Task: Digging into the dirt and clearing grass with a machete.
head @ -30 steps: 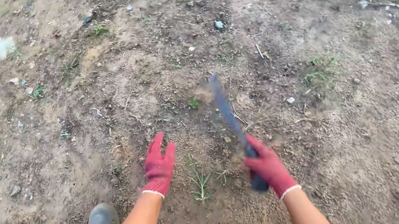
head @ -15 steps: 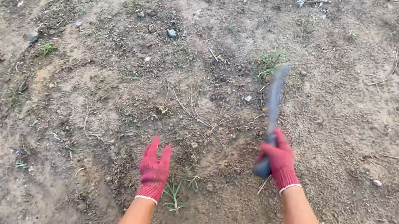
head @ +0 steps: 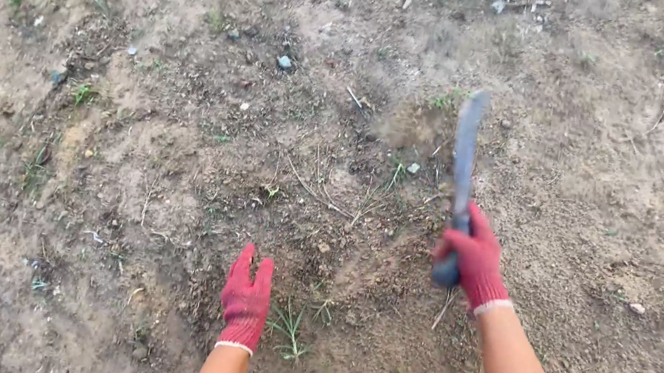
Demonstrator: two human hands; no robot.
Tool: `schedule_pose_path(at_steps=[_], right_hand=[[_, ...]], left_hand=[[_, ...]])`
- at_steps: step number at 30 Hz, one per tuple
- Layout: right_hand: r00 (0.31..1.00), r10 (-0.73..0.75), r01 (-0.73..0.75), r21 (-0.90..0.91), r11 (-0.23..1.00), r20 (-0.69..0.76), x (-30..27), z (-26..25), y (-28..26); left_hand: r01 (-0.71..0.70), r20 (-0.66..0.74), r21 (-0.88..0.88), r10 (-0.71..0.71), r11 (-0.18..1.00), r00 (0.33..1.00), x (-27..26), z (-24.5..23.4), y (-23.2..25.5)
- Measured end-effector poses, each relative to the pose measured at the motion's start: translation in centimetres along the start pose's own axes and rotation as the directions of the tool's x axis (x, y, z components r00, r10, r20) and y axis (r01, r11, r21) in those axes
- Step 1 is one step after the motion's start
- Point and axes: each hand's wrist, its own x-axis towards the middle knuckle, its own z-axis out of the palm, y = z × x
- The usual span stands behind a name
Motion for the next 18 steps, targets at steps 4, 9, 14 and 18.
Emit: schedule_pose_path(at_steps=[4,9,14,18], right_hand=[[0.993,-0.122,0.122,0.121,0.985,-0.010,3.2,-0.1,0.7],[1.000,-0.008,0.006,0.096,0.995,0.014,4.4,-1.3,2.5],[0.982,0.107,-0.093,-0.094,0.991,0.158,2.1,-0.2,0.9],[0.995,-0.005,0.013,-0.078,0.997,0.102,-0.2,-1.6,1.4]], left_hand=[[-0.015,0.002,0.003,0.015,1.000,1.000,-0.3,0.5,-0.1],[-0.049,-0.002,0.013,0.049,0.999,0.999,0.1,0.4,0.4],[-0.052,0.039,-0.010,0.052,0.999,0.998,-0.5,1.9,-0.3],[-0.055,0.037,-0.011,0.056,0.998,0.998,-0.5,1.6,0.4]])
